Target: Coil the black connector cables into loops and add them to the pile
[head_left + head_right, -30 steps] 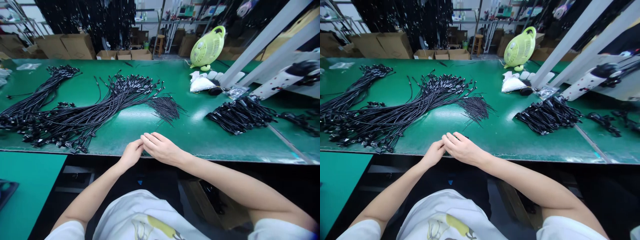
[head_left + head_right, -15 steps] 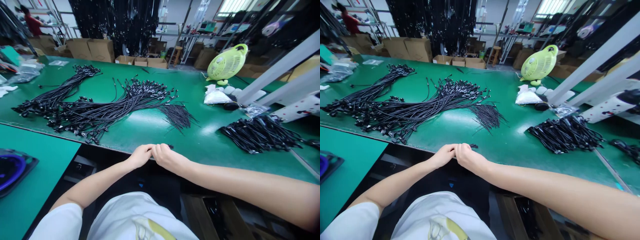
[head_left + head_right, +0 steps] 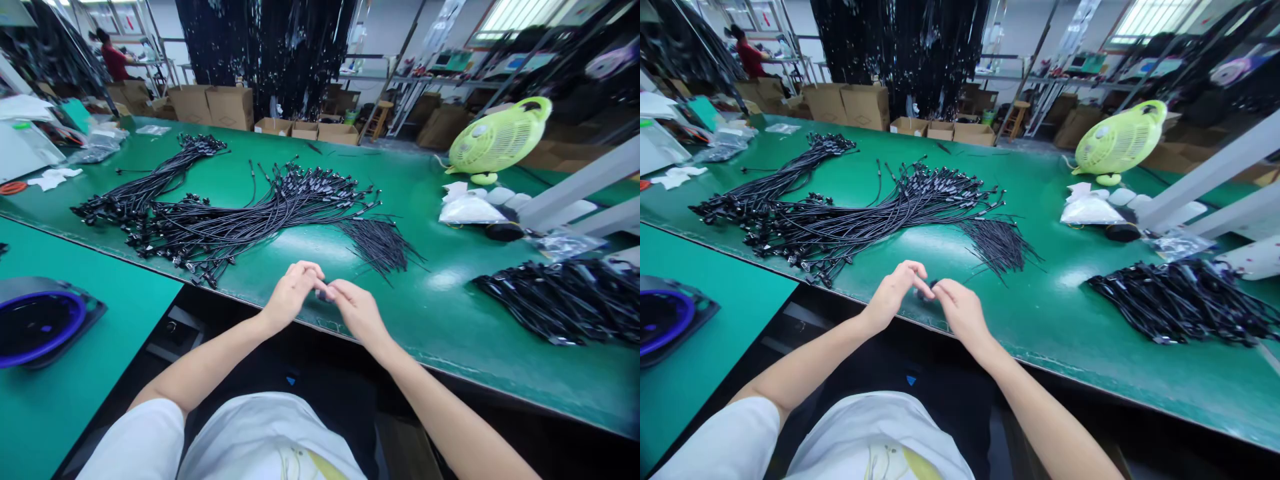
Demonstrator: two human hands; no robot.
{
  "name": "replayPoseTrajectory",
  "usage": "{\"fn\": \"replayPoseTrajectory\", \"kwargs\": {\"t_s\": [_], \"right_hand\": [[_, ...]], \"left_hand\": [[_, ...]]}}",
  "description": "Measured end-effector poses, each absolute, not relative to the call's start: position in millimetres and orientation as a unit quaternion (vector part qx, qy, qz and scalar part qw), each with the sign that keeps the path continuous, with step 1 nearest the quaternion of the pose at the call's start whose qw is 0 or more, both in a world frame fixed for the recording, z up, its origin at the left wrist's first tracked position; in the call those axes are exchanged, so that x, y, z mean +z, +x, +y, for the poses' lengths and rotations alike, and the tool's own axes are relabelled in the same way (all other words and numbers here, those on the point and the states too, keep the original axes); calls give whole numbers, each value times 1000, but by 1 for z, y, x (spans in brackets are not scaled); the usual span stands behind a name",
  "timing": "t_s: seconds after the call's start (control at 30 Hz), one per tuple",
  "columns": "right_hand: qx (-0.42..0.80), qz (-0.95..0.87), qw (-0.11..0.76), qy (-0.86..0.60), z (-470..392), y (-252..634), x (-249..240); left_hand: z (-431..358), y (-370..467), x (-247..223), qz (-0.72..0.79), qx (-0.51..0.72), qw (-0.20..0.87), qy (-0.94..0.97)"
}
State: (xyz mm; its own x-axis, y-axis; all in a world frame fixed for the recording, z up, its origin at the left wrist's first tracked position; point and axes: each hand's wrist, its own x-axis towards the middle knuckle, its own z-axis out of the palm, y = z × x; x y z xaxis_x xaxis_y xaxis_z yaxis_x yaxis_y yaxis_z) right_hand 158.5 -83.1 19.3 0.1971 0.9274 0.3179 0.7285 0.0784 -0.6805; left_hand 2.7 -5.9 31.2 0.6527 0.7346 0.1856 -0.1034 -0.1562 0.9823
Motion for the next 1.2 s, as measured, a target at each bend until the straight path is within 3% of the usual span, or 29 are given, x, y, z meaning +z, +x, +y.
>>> {"fn": "replayPoseTrajectory", "kwargs": {"t_s": [0.1,0.2,0.27,0.33,0.43,0.57,0.67,0.8,0.97,1.2], "right_hand": [[-38,-639,364,-677,-89,168,30],[-199,-707,282,-618,-97,159,37],[-235,-749,228,-575,-101,149,35],[-210,-764,212,-572,-102,144,31],[-136,-729,247,-623,-100,151,26],[-50,-656,312,-686,-98,162,22],[110,-589,410,-688,-97,161,18],[321,-517,487,-626,-98,160,8],[164,-550,458,-679,-110,157,4],[216,-528,398,-719,-132,170,-5]], "left_hand": [[-13,4,18,207,263,599,728],[-6,13,7,241,187,723,620],[3,15,10,258,186,789,526],[9,11,20,249,226,798,501],[6,5,31,239,272,722,589],[-15,9,20,269,227,694,628],[-29,15,6,237,208,693,648],[-35,20,0,241,242,584,736],[-37,25,-5,206,198,552,784],[-40,43,-8,170,125,514,832]]}}
